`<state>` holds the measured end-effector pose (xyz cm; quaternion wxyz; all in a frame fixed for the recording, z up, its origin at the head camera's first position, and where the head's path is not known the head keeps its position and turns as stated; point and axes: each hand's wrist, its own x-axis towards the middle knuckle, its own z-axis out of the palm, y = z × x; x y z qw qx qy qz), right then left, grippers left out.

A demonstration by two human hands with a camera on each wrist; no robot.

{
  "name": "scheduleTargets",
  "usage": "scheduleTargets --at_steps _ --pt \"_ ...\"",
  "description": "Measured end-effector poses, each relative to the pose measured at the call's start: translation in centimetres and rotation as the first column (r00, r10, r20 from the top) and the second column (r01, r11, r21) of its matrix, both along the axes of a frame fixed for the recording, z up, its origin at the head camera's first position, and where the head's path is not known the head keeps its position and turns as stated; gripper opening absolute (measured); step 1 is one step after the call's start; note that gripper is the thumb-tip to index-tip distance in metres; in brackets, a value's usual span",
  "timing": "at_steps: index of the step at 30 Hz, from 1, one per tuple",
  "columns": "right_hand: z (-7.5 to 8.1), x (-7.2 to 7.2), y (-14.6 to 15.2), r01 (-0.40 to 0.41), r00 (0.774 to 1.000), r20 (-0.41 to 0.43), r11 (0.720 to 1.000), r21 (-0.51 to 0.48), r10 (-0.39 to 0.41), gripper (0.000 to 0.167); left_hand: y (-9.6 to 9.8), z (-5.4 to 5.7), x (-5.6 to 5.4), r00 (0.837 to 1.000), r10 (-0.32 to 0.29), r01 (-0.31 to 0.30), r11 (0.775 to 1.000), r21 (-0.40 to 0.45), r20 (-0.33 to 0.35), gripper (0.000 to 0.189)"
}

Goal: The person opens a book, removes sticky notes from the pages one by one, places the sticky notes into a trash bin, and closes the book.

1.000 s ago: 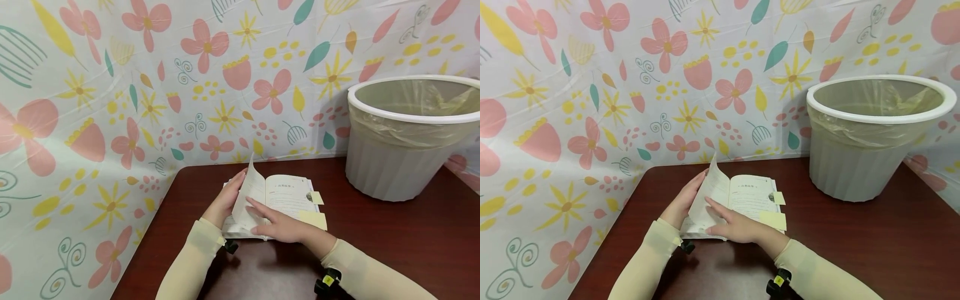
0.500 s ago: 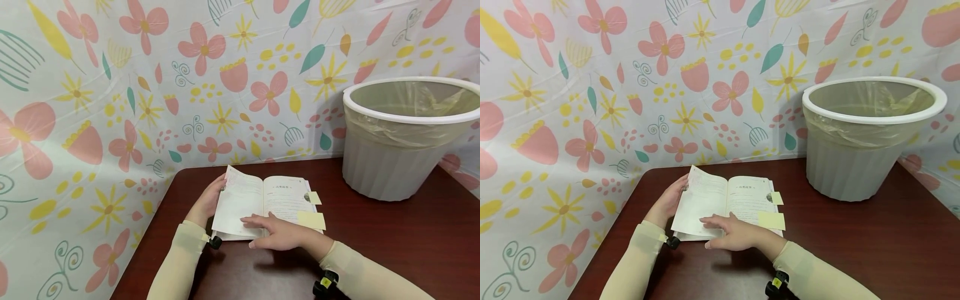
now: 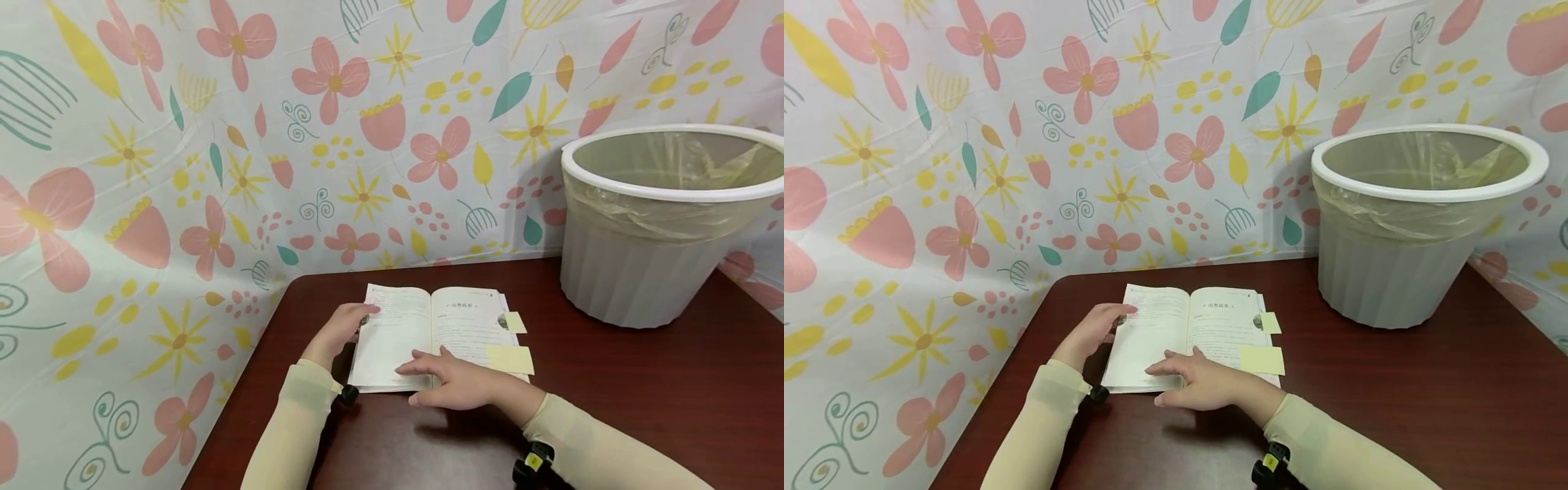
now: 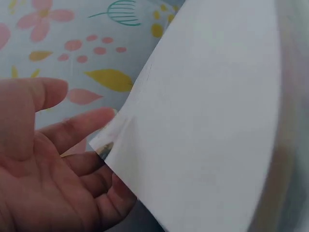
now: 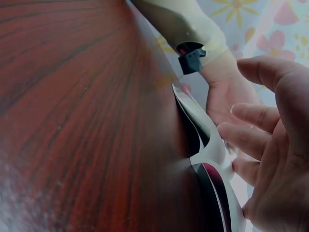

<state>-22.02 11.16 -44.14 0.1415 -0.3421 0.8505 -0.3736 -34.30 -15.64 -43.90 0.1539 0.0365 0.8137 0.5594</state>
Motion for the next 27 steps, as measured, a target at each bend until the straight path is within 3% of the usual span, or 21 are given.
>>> scheduleTargets --at_steps 3,9,14,21,24,27 --pt "0.1 -0.1 0.1 0.0 1.0 -0.001 1.0 -0.008 0.0 0.052 0.1 -0.2 0.0 0.998 -0.014 0.004 0.989 -0.15 -0.065 0.047" --pt "0.3 -0.6 0.3 -0.013 1.0 -0.016 0.998 -0.059 0.012 0.048 0.0 -0.9 0.0 0.985 -0.064 0.02 0.965 -0.261 -0.162 0.04" --pt "0.6 -1.1 0.6 -0.026 0.999 -0.04 0.995 -0.091 0.023 0.047 0.1 -0.8 0.4 0.971 -0.107 0.041 0.955 -0.294 -0.214 0.043" --pt "1.4 -1.3 1.7 -0.027 0.999 -0.044 0.997 -0.079 0.024 0.048 0.8 -0.3 1.0 0.965 -0.11 0.035 0.954 -0.298 -0.236 0.044" --pt "1.8 -1.1 2.3 -0.012 0.999 -0.034 0.998 -0.068 0.01 0.048 1.2 -0.1 1.1 0.961 -0.149 0.074 0.95 -0.303 -0.234 0.045" --pt "2.1 -0.9 3.0 0.003 0.999 -0.045 0.999 -0.049 -0.005 0.048 2.0 0.3 1.3 0.942 -0.215 0.125 0.938 -0.324 -0.257 0.046"
